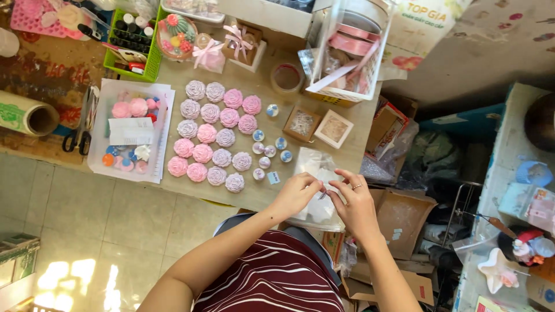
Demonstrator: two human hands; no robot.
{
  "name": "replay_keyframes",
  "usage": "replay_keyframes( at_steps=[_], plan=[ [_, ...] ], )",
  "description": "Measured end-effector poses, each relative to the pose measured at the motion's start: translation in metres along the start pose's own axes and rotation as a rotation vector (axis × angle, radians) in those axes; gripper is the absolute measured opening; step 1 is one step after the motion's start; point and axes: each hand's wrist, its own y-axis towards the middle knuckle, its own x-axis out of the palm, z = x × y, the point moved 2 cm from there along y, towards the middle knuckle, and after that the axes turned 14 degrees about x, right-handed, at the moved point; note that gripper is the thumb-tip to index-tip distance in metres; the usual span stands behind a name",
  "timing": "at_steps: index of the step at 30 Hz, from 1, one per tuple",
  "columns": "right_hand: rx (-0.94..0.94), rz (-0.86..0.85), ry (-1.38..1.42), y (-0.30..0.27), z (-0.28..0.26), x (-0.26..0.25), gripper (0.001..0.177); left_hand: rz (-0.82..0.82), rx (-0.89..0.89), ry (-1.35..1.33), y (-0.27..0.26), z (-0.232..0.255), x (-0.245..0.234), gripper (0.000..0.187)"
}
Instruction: Peeling labels and applying them to small jars on a workbench.
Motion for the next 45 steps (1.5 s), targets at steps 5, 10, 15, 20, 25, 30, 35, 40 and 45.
replay_keyframes(
  at_steps=[5, 10, 15, 20, 25, 30, 35, 40, 45],
  plan=[
    [0.041, -0.046, -0.024, 0.01, -0.006, 0.024, 0.014, -0.104, -0.067, -0.032, 0.01, -0.042, -0.018, 0.037],
    [0.162, -0.108, -0.03, 0.005, -0.013, 0.037, 0.009, -0.071, -0.081, 0.166, 0.046, -0.099, -0.065, 0.033],
    [0.277, 0.05, -0.017, -0.02, 0.009, 0.052, 0.009, -0.03, 0.114, 1.172, 0.085, -0.21, -0.107, 0.028],
    [0.545, 0.106, -0.009, -0.051, 0.021, 0.056, 0.01, -0.166, 0.078, 1.32, 0.088, -0.237, -0.103, 0.024],
    [0.745, 0.126, 0.037, -0.062, 0.024, 0.057, 0.011, -0.192, 0.048, 1.344, 0.085, -0.222, -0.1, 0.027],
    [0.688, 0.196, 0.083, -0.053, 0.01, 0.049, 0.01, -0.038, 0.079, 1.331, 0.08, -0.225, -0.094, 0.03],
    [0.622, 0.231, 0.268, -0.033, -0.018, 0.034, 0.009, 0.221, 0.021, 0.559, 0.079, -0.17, -0.121, 0.044],
    [0.492, 0.174, 0.789, -0.016, -0.056, 0.021, 0.009, 0.114, -0.259, -1.114, 0.05, -0.056, -0.129, 0.032],
    [0.308, 0.008, 0.916, -0.007, -0.107, 0.009, 0.009, -0.13, -0.156, -1.464, 0.003, 0.034, -0.11, 0.039]
  ],
)
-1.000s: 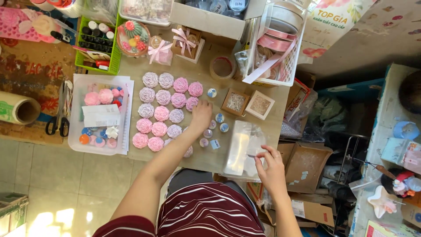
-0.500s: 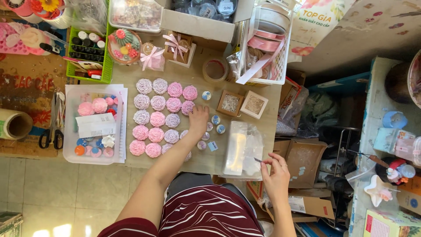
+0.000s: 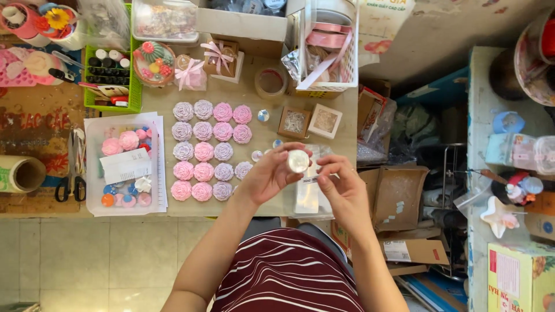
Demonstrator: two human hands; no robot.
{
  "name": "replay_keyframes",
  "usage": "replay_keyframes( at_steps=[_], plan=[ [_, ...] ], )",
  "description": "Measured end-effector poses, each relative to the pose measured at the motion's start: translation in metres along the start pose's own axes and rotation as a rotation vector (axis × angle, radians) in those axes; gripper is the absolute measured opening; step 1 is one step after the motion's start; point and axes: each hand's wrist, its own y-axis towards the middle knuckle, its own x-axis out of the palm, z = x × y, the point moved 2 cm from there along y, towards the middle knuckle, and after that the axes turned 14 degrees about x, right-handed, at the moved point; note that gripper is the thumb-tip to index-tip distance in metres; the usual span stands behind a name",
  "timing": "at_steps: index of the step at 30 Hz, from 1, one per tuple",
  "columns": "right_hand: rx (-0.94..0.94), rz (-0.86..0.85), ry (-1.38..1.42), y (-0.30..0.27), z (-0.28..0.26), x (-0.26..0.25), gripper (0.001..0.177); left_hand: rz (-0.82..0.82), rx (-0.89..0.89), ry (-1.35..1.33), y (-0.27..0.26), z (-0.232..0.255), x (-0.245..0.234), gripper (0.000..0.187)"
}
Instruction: Peeling labels and applying them to small jars on a workbench.
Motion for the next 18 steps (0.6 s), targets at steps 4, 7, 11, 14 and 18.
replay_keyframes(
  at_steps=[4, 7, 11, 14, 18],
  plan=[
    [-0.003, -0.048, 0.027, -0.011, -0.011, 0.006, 0.01, -0.109, 0.033, 0.004, -0.016, -0.002, 0.015, 0.041],
    [-0.006, -0.051, 0.027, -0.016, -0.018, 0.008, 0.012, -0.113, 0.034, 0.111, -0.023, 0.0, 0.028, 0.042],
    [-0.019, -0.01, -0.042, -0.022, -0.024, 0.011, 0.011, -0.134, 0.037, 0.177, -0.029, -0.001, 0.036, 0.044],
    [-0.035, 0.026, -0.106, -0.026, -0.027, 0.012, 0.011, -0.145, 0.037, 0.192, -0.033, -0.003, 0.036, 0.044],
    [-0.054, 0.066, -0.18, -0.031, -0.03, 0.013, 0.01, -0.141, 0.052, 0.216, -0.037, -0.004, 0.039, 0.043]
  ],
)
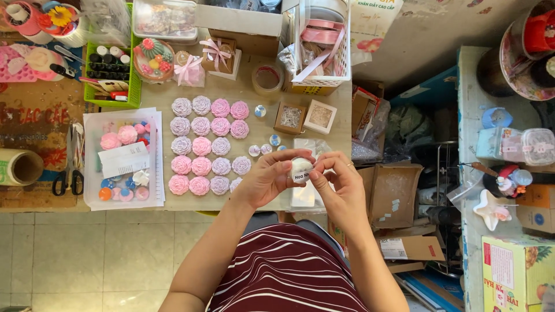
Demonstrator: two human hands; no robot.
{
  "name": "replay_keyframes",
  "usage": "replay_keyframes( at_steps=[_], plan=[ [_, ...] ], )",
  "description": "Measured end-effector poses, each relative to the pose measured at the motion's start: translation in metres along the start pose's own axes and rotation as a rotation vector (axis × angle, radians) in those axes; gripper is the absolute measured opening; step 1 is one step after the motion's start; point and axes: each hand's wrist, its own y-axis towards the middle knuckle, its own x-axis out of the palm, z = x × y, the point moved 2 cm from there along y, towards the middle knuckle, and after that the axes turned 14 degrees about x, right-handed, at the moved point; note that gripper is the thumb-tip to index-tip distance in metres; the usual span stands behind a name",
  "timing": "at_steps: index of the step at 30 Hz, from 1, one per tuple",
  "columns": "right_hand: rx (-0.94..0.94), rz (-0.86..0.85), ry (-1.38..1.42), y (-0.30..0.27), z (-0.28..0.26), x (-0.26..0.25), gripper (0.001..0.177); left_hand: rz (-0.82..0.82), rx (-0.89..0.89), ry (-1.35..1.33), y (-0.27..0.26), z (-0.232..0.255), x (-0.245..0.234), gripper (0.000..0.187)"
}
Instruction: Peeling labels and applying them to small jars on a workbench.
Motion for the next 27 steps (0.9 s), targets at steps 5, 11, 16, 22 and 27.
replay_keyframes(
  at_steps=[5, 11, 16, 22, 27],
  plan=[
    [-0.011, 0.052, -0.042, -0.005, -0.004, 0.004, 0.009, 0.004, 0.002, 0.006, -0.003, -0.003, 0.002, 0.042],
    [-0.021, 0.108, -0.048, -0.013, -0.008, 0.012, 0.009, 0.014, 0.005, 0.017, -0.008, -0.003, 0.006, 0.041],
    [-0.012, 0.142, 0.011, -0.014, 0.007, 0.019, 0.011, 0.017, 0.012, 0.036, -0.011, -0.006, 0.006, 0.04],
    [-0.018, 0.086, 0.209, -0.012, 0.027, 0.026, 0.043, 0.02, -0.002, 0.02, -0.013, -0.015, 0.0, 0.041],
    [-0.088, 0.092, 0.316, -0.004, 0.046, 0.033, 0.031, 0.026, 0.011, -0.076, -0.014, -0.022, -0.014, 0.044]
  ],
)
